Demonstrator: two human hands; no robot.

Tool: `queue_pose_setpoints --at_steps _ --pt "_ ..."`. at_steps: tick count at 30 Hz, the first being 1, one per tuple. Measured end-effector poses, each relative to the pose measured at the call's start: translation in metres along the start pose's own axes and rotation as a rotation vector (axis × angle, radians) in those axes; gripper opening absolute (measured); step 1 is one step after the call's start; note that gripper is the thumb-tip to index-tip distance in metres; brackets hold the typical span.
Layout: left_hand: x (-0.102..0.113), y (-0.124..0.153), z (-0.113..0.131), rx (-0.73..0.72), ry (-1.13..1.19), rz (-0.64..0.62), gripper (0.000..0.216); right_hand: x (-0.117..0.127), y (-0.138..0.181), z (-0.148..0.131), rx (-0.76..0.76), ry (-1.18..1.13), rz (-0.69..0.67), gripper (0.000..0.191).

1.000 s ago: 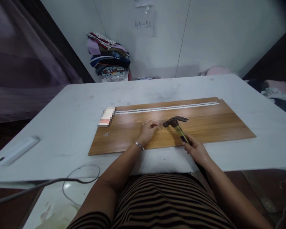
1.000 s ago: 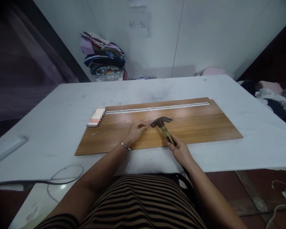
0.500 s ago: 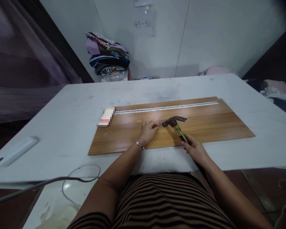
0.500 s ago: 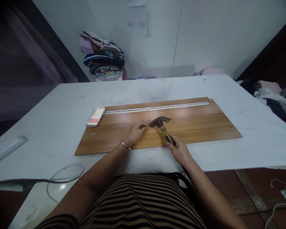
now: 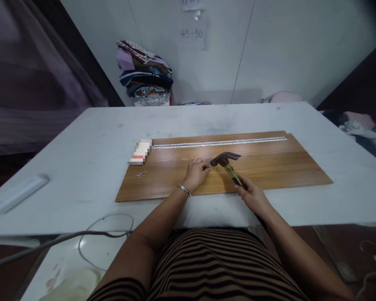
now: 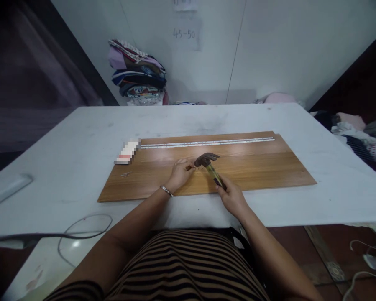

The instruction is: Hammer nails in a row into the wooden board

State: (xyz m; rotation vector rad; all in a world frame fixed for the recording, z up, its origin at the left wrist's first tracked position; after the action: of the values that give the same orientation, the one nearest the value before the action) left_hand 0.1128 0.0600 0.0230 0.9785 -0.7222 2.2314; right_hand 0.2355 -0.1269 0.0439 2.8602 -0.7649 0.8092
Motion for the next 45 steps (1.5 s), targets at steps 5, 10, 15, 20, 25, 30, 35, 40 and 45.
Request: queue_pose_setpoints --at_steps 5,10,15,20,25,30,35,40,45 --pt "-0.001 0.000 0.000 -0.013 -0.002 0.004 0.008 -0.005 -0.004 -0.004 0.044 0.089 -0.009 0.048" --pt "-0.001 0.001 0.000 -0.028 0.043 0.006 0.009 -0.010 -0.004 -0.014 0.062 0.173 -0.036 0.049" --pt "-0.002 0.000 -0.003 -0.022 0.051 0.016 0.008 -0.014 -0.005 -0.017 0.060 0.234 -0.037 0.051" --pt "-0.002 -0.001 -0.002 -0.027 0.051 0.021 0.008 -0.019 -0.006 -0.014 0.032 0.292 -0.086 0.052" --pt "-0.003 -0.001 -0.003 -0.032 0.075 0.027 0.005 -0.011 -0.004 -0.027 0.097 0.288 -0.014 0.051" --pt "-0.003 -0.001 -0.003 -0.019 0.065 0.024 0.005 -0.018 -0.006 -0.019 0.068 0.341 -0.071 0.052" --pt "-0.001 -0.001 -0.003 -0.008 0.056 0.018 0.005 -0.013 -0.005 -0.023 0.098 0.317 -0.044 0.052" --pt "-0.003 -0.001 -0.005 -0.003 0.054 0.017 0.005 -0.016 -0.005 -0.020 0.094 0.315 -0.052 0.052" --pt "-0.005 -0.002 -0.006 -0.013 0.064 0.020 0.006 -0.016 -0.005 -0.016 0.061 0.330 -0.059 0.052"
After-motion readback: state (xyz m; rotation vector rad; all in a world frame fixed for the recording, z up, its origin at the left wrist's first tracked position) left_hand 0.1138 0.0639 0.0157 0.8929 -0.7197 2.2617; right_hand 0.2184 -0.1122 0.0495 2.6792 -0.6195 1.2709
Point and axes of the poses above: each hand's wrist, its own y-axis away from the middle knuckle, its own x-axis out of the back of the hand, z = x × y, the point moved 10 cm from there along -y, towards the middle knuckle, and after that the axes turned 2 degrees about -x, right-handed, at the moved point
